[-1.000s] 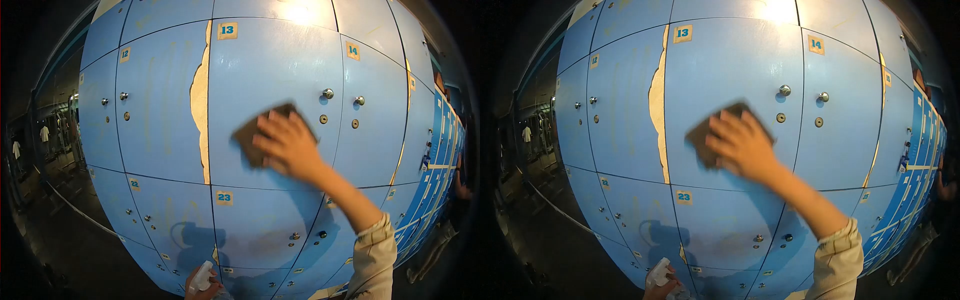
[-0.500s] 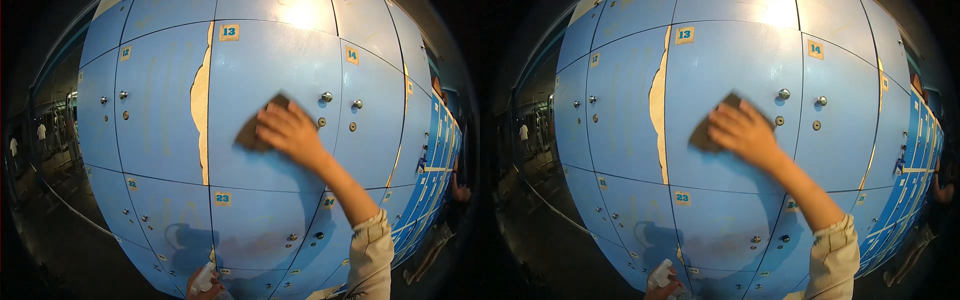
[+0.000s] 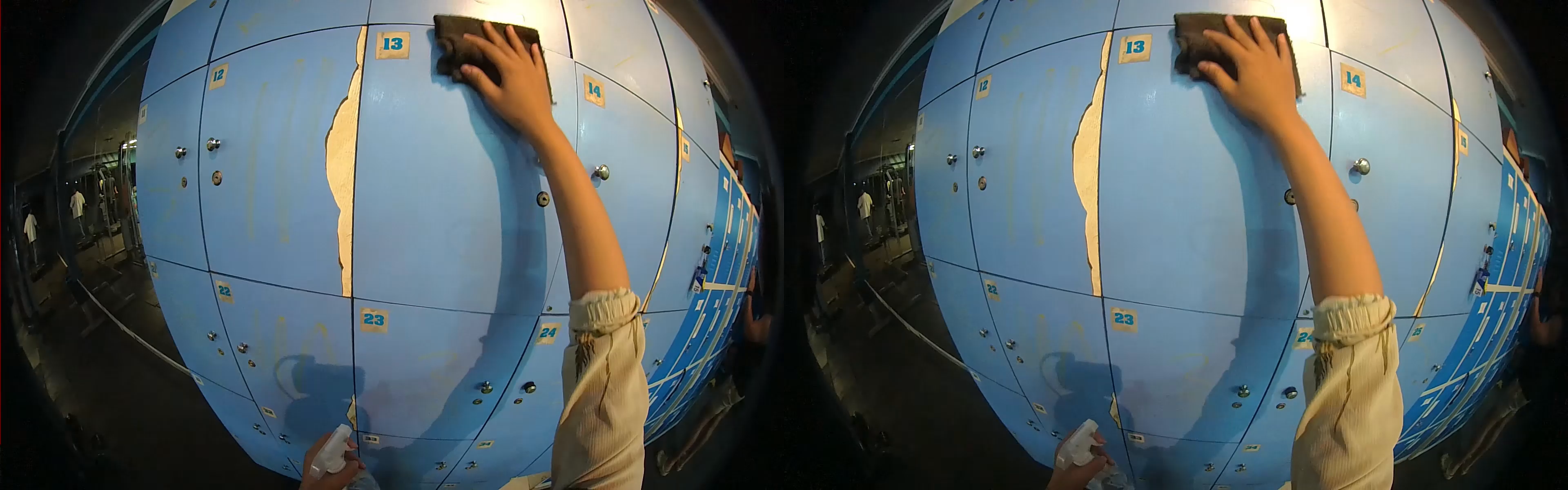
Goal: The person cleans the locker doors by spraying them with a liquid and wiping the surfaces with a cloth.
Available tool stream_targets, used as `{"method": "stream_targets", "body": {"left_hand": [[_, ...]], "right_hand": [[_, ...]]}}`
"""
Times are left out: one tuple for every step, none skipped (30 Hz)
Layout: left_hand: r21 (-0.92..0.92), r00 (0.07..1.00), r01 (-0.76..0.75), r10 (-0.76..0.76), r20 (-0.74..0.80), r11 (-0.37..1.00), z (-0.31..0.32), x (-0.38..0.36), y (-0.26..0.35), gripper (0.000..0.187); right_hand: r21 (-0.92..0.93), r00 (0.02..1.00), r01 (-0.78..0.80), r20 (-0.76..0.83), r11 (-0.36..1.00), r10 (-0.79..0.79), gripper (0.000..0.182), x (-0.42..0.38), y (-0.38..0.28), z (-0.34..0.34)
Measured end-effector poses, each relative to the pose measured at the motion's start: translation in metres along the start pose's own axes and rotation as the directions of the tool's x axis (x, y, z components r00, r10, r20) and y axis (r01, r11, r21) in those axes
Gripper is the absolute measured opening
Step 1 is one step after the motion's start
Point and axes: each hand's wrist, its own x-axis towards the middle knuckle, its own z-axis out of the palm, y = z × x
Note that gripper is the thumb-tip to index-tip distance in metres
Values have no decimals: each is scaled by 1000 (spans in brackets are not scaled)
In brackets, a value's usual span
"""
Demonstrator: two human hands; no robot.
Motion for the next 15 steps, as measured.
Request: {"method": "stream_targets", "body": {"left_hand": [[17,999,-37,37,9,999,6,0,7,70],[35,997,-74,73,21,997,14,-1,16,71],[54,993,-112,110,35,992,19,0,20,71],[27,993,-105,103,61,994,15,3,13,71],[1,991,-98,97,88,995,7,9,-1,71],[-24,989,-88,90,116,996,2,13,-7,72],[-39,987,-97,101,123,995,5,14,-3,72],[-55,985,-107,113,129,993,12,16,3,72],[-70,983,-115,124,134,991,15,16,7,72],[-50,980,-126,132,149,991,14,18,6,72],[-31,977,-135,138,163,990,12,20,2,72],[-12,974,-143,143,176,990,12,19,0,71],[-27,985,-99,101,141,995,19,16,12,65],[-43,993,-53,58,107,998,31,12,34,59],[-59,997,-7,11,72,998,38,8,47,53]], "right_hand": [[34,1000,22,10,999,-23,51,-10,-8,-7],[73,997,32,66,997,-37,50,-23,-24,-19],[114,994,47,95,992,-58,50,-40,-41,-28],[160,981,40,181,986,-69,52,-58,-60,-44],[220,966,30,244,975,-85,55,-79,-78,-58],[257,946,29,306,966,-109,57,-104,-95,-70],[282,933,50,328,958,-145,61,-130,-111,-80],[286,889,80,413,955,-198,59,-153,-127,-94],[300,881,130,403,945,-249,55,-182,-139,-101],[298,872,173,396,939,-287,51,-205,-150,-109],[286,870,222,374,932,-322,52,-224,-156,-114],[311,866,210,381,927,-324,52,-235,-160,-119],[336,862,197,388,921,-327,52,-242,-162,-122],[328,858,220,383,919,-343,51,-240,-159,-122],[321,853,241,379,916,-358,51,-234,-155,-121]]}}
